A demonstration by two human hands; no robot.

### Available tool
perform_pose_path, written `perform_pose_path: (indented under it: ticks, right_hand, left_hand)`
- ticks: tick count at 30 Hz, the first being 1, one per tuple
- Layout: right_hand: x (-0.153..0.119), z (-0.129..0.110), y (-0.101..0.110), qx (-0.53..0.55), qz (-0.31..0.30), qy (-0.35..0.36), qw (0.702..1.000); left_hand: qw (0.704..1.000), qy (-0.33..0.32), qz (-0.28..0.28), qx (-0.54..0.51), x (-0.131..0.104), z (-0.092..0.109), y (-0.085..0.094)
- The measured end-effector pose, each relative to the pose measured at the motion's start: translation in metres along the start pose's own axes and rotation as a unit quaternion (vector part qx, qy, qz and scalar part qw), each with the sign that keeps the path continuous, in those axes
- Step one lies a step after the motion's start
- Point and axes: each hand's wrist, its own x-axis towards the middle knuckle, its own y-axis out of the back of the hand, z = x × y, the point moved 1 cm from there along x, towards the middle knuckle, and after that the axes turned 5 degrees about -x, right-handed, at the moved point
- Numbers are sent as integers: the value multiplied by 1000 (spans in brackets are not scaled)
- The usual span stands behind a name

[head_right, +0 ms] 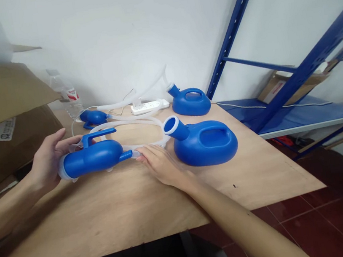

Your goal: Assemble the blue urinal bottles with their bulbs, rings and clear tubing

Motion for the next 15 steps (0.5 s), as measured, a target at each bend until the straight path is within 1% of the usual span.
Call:
perform_pose_path:
  ticks: [2,3,4,6,8,10,15]
  right_hand:
    - [0,0,-2,-11,14,4,1000]
    - [1,0,-3,-20,25,8,999]
    - [1,0,-4,-29,31,15,999]
    - [1,1,-5,-50,32,27,998]
    - [1,1,-7,-66,15,33,997]
    - [1,2,-7,-74,1,30,997]
    - [1,0,-8,-87,-25,25,996]
  left_hand:
    - [992,95,-2,-79,1,0,2]
    - [987,120,3,-103,1,0,3]
    - [987,120,9,-108,1,1,5]
    - [991,102,7,-86,2,1,7]
    - [994,97,-8,-58,1,2,8]
    - [993,102,-14,-58,0,4,7]
    - [988,98,24,-112,-7,12,0]
